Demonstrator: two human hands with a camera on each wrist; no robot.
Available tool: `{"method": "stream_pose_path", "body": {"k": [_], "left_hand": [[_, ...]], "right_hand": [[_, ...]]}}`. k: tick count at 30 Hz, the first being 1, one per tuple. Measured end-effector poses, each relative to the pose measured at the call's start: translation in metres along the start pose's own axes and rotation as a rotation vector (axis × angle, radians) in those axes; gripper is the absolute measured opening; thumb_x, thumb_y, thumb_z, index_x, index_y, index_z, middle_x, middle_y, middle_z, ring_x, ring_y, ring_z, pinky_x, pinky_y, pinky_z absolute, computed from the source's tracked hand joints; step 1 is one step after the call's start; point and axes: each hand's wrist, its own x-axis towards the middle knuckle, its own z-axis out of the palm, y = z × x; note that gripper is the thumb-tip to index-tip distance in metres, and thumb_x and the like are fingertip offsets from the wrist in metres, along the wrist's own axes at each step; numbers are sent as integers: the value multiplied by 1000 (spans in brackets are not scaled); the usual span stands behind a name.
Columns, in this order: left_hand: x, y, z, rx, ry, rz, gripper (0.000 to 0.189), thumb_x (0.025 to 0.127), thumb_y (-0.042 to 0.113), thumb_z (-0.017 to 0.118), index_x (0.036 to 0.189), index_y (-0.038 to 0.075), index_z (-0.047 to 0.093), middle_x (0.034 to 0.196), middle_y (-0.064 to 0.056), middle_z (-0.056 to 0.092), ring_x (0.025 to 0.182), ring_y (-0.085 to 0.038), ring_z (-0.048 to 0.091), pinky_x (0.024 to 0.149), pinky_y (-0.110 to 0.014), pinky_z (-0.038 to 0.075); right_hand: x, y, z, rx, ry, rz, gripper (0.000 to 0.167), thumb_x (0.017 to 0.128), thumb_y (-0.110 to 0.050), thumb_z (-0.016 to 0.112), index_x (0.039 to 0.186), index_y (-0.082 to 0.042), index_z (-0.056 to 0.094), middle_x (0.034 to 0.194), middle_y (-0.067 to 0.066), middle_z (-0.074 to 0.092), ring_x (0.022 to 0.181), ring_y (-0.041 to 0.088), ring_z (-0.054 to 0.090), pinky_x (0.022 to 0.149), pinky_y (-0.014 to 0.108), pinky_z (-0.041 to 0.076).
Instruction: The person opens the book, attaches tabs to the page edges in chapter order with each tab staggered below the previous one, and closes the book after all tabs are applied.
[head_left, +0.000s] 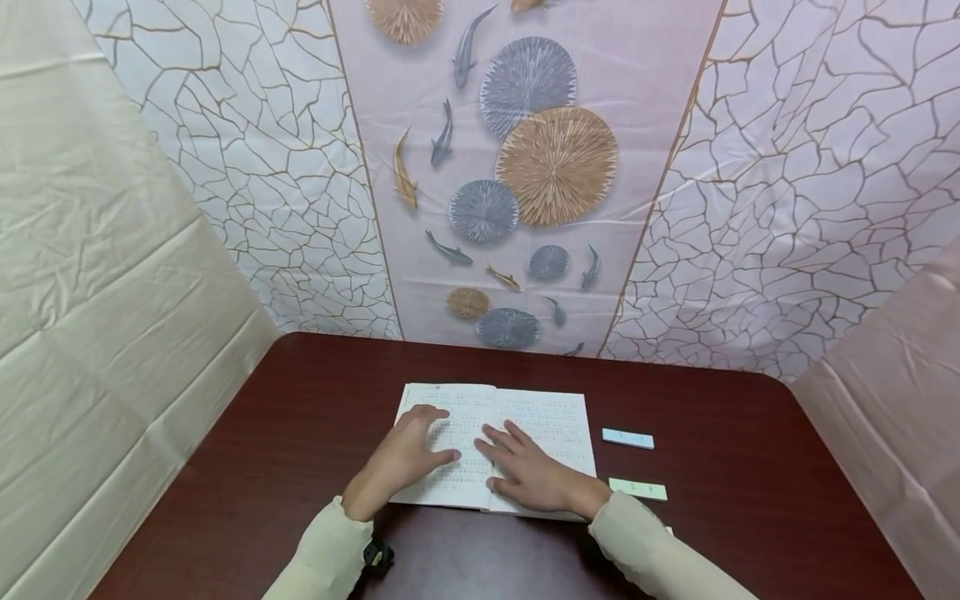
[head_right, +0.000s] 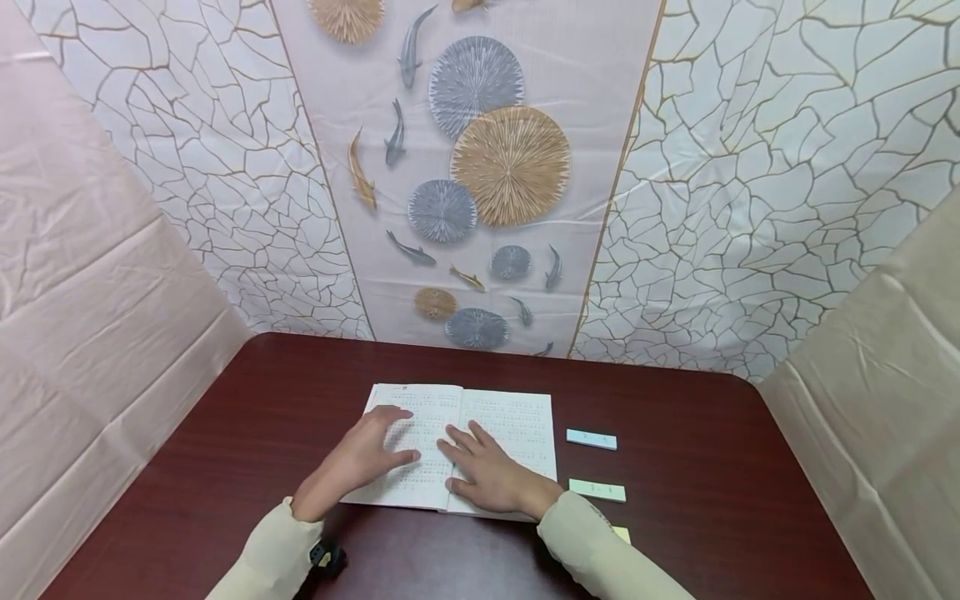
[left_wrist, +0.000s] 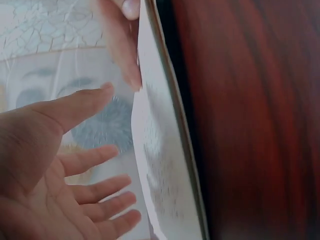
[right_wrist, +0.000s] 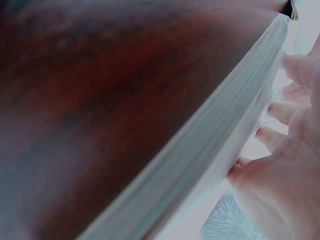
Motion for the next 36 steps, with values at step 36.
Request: {"method": "stream_pose_path", "body": {"k": [36], "left_hand": [[-1, 30, 26, 259, -149, -13, 57, 91, 30, 86, 130, -7, 68, 146, -27, 59, 137, -39, 58, 104, -49, 54]], "right_hand": [[-4, 19, -37, 70, 117, 129, 50, 105, -22, 67, 147, 4, 56, 158, 32, 42, 148, 50, 38, 118, 65, 33]]}}
